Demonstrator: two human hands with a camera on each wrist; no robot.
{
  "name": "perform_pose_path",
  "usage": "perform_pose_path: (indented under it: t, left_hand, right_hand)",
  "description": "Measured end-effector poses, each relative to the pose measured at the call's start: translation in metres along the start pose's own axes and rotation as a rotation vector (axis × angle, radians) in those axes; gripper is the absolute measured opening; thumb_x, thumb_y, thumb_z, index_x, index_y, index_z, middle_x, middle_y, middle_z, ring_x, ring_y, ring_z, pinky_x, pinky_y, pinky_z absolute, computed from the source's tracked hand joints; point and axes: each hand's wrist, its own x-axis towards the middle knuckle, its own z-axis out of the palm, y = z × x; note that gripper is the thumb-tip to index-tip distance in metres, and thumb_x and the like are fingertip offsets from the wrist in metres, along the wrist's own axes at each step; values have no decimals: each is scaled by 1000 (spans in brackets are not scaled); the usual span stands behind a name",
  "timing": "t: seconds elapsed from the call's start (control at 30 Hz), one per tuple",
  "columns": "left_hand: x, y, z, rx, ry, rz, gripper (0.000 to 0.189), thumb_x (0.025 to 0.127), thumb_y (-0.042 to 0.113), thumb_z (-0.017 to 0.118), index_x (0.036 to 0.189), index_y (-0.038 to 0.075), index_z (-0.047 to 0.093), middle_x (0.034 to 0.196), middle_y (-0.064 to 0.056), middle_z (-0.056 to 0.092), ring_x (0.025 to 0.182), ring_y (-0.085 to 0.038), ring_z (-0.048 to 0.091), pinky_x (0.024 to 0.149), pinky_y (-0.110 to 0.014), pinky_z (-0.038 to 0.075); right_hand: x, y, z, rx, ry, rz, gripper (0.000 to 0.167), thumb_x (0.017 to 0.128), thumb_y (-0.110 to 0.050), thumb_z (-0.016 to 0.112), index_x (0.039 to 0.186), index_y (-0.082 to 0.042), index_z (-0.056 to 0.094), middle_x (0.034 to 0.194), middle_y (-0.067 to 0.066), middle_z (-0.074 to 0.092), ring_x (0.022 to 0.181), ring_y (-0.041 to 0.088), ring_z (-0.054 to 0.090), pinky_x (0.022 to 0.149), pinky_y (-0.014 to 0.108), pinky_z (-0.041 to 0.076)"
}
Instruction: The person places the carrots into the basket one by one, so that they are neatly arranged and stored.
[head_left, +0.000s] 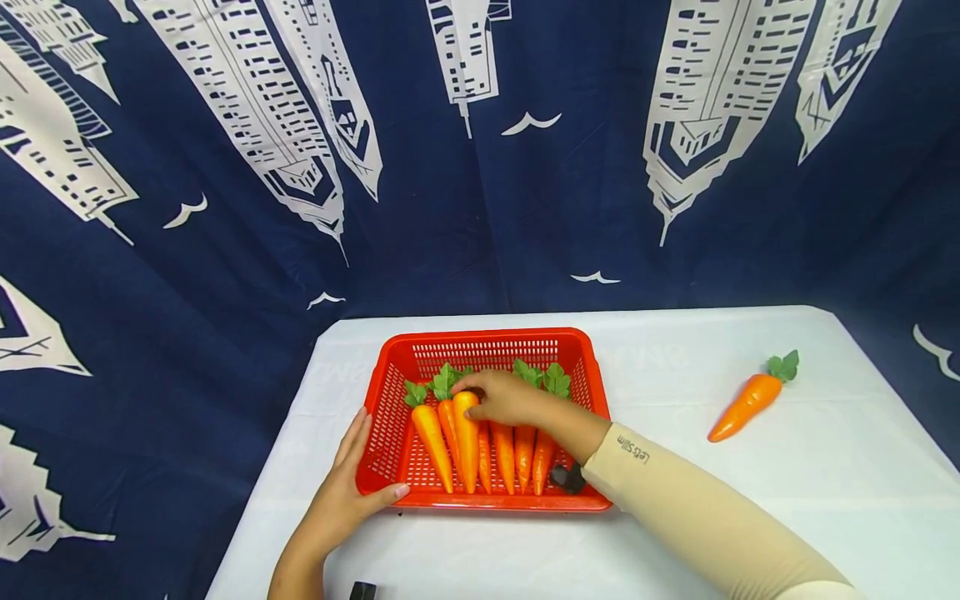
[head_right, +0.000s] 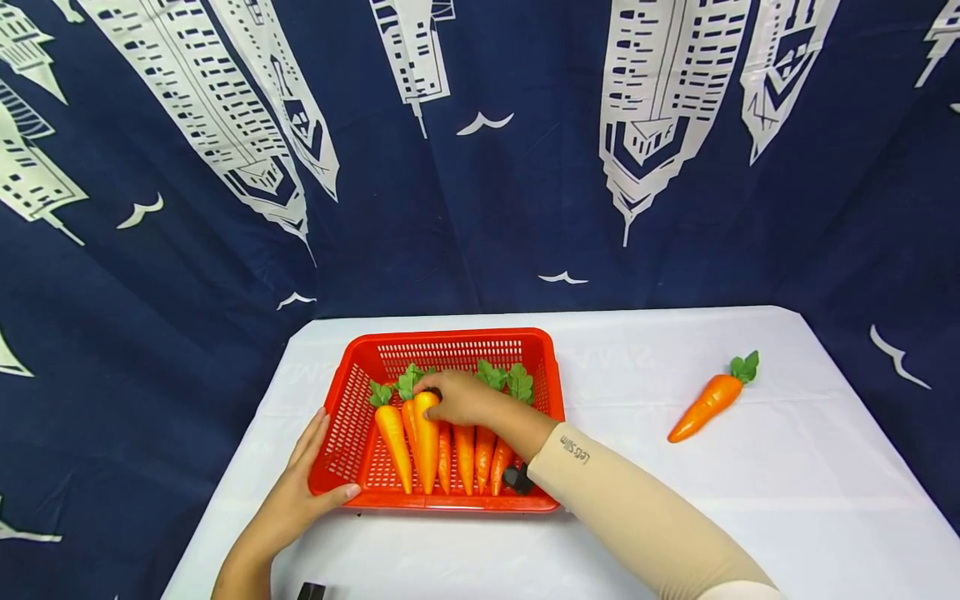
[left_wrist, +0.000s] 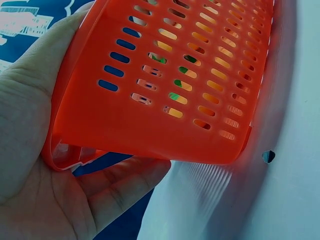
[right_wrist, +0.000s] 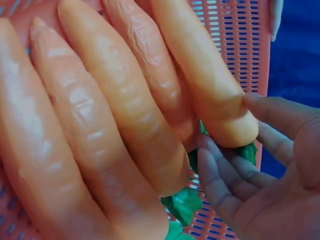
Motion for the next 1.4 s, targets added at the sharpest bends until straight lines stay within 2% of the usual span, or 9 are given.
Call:
perform_pose_path:
  t: [0.1,0.2,0.3,0.47,0.7,0.97,1.13,1.4]
  left_hand:
    - [0,0,0,-2,1,15,115,78,46,85,164,31,11,171,14,2,154,-32,21,114,-73,29]
    - [-1,0,0,0,1,28,114,78,46,85,164,30,11,171,13,2,154,-33,21,113,-73,29]
    - [-1,0,0,1,0,31,114,78,46,85,164,30,11,171,12,2,154,-34,21,113,-73,29]
    - [-1,1,0,12,0,35,115,78,47,84,164,29,11,171,10,3,153,-35,22,113,-73,29]
    - [-2,2,0,19,1,32,114,78,49,84,164,29,10,172,10,3,153,-35,22,112,-73,30]
    - [-2,3,-1,22,-4,19,114,79,47,84,164,28,10,172,9,3,153,-36,23,112,-73,31]
    - [-2,3,-1,25,-1,30,114,79,47,84,164,28,11,172,8,4,152,-36,23,112,-72,31]
    - [-2,3,0,29,2,41,114,79,46,84,164,28,11,172,8,3,152,-36,24,112,-73,31]
  right_hand:
    - [0,2,-1,21,-1,-12,45,94,-17,72,138,-17,63,137,11,62,95,22,59,93,39,51]
    - [-1,4,-4,78,5,-19,46,94,-15,71,139,-15,62,133,14,61,95,22,62,84,32,53]
    - [-4,7,-9,96,44,-23,44,94,-14,71,137,-16,63,131,14,59,90,15,62,80,27,52]
    - [-13,10,-24,124,97,-25,42,94,-14,71,136,-15,64,136,13,62,89,13,65,79,27,53]
    - [-27,11,-51,210,124,-22,38,96,-18,70,133,-14,65,130,12,67,93,20,70,76,30,56]
    - [-44,20,-84,198,218,2,37,96,-23,69,133,-17,66,132,12,67,103,21,71,90,38,59]
    - [-58,24,-103,203,292,10,37,97,-25,68,134,-20,65,132,11,67,106,25,70,92,43,59]
    - [-88,39,-132,221,372,40,42,98,-30,67,138,-20,61,138,8,64,117,27,67,102,51,54]
